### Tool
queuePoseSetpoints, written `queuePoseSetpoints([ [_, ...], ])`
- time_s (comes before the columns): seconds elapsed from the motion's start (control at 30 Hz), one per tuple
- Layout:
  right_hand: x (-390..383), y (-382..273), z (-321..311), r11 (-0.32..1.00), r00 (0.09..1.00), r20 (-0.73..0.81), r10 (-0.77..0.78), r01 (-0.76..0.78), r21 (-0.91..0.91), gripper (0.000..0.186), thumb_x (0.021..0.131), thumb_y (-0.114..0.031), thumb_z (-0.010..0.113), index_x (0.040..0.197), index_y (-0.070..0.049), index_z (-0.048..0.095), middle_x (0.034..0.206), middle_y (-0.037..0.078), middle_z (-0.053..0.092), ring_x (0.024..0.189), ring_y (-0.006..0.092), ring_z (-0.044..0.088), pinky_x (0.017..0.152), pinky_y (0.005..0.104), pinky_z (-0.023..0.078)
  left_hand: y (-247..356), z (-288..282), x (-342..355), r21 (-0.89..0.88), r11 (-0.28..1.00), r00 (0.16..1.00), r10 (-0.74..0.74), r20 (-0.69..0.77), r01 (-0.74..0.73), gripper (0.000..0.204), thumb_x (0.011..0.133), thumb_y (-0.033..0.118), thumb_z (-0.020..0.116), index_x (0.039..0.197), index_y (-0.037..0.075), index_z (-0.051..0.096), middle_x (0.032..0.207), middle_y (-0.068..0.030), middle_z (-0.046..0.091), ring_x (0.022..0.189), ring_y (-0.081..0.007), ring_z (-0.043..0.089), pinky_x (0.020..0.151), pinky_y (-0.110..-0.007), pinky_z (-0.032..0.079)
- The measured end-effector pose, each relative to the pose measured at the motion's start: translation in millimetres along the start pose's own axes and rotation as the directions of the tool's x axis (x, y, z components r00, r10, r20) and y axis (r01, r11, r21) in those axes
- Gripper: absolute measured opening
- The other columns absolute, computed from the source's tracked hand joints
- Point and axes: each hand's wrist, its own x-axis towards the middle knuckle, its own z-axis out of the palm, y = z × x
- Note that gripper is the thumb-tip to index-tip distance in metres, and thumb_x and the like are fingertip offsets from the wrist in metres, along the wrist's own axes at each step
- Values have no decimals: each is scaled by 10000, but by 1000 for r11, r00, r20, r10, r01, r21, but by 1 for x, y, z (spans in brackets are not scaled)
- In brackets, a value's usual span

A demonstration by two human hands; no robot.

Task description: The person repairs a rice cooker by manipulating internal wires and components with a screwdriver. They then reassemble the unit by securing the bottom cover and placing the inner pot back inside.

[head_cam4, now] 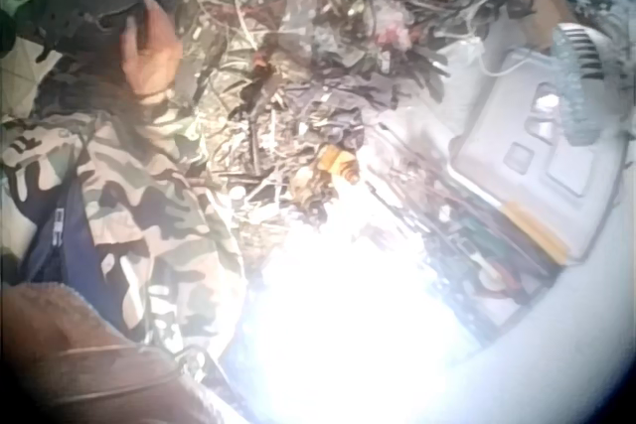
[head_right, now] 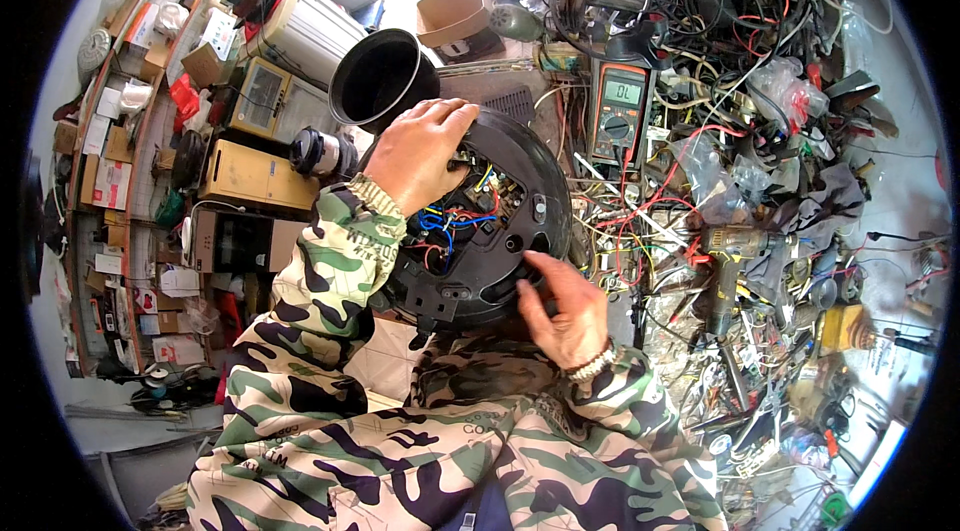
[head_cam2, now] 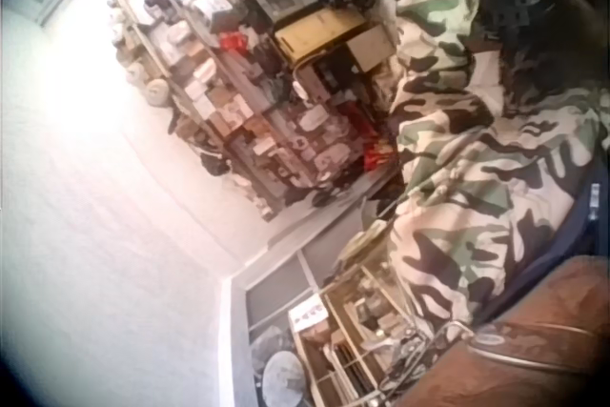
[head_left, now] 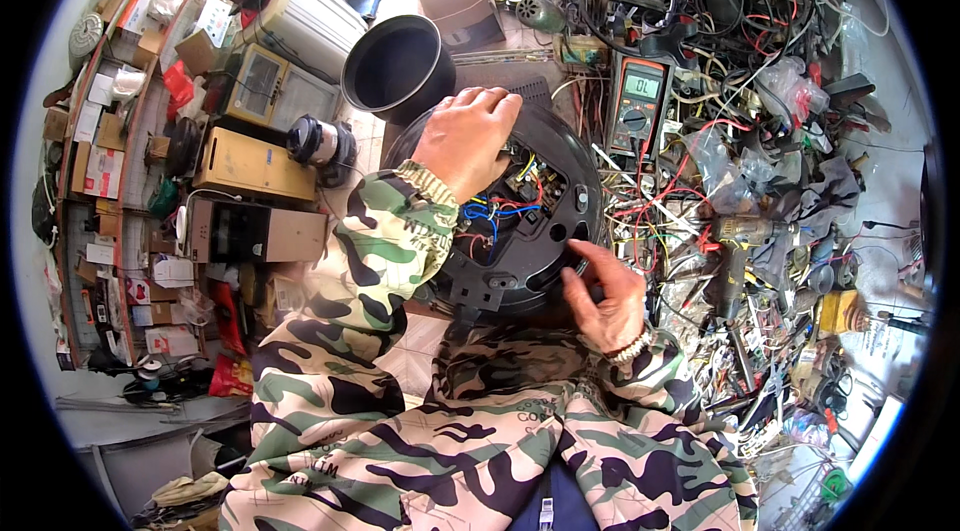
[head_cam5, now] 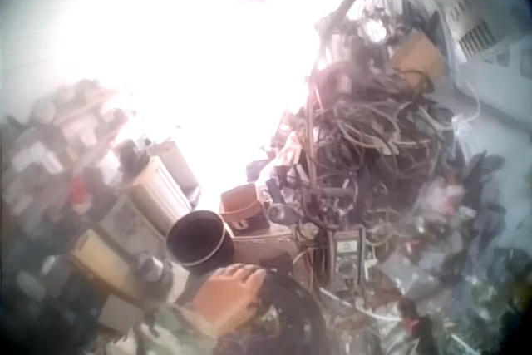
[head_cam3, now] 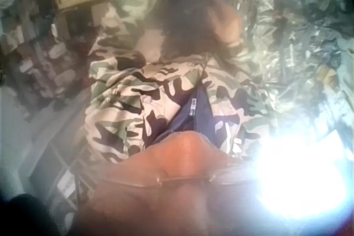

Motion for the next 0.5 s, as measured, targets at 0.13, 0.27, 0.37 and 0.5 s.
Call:
queuePoseSetpoints([
  [0.13,-16,36,-21,959,954,-111,277,-269,86,273,1008,-83,744,1256,30,740,872,32,699,704,94,582,649,261,479,-22,-21,-23,-200,979,997,-39,-65,25,682,802,120,865,1436,14,639,1512,-194,635,1418,-385,588,1209,-463,481],
  [0.27,-44,74,-42,918,898,-198,392,-369,142,233,1093,-133,656,1227,33,748,905,47,715,822,114,627,764,293,526,-39,-46,-51,-451,889,946,-212,-245,83,558,902,90,814,1432,7,663,1474,-182,693,1362,-332,673,1192,-404,481],
  [0.37,-59,83,-43,929,897,-258,359,-369,8,254,1082,-203,686,1117,40,755,874,101,716,831,194,664,778,376,538,-56,-40,-100,-568,816,879,-346,-327,109,428,949,124,795,1345,-14,711,1383,-208,735,1310,-367,700,1150,-426,515],
  [0.5,-65,88,-40,891,908,-352,227,-340,-302,246,1037,-195,725,968,39,752,831,198,703,794,380,675,767,468,529,-68,7,-164,-777,595,828,-528,-187,204,389,1040,153,730,1373,-45,689,1379,-208,735,1310,-299,697,1132,-401,517],
])
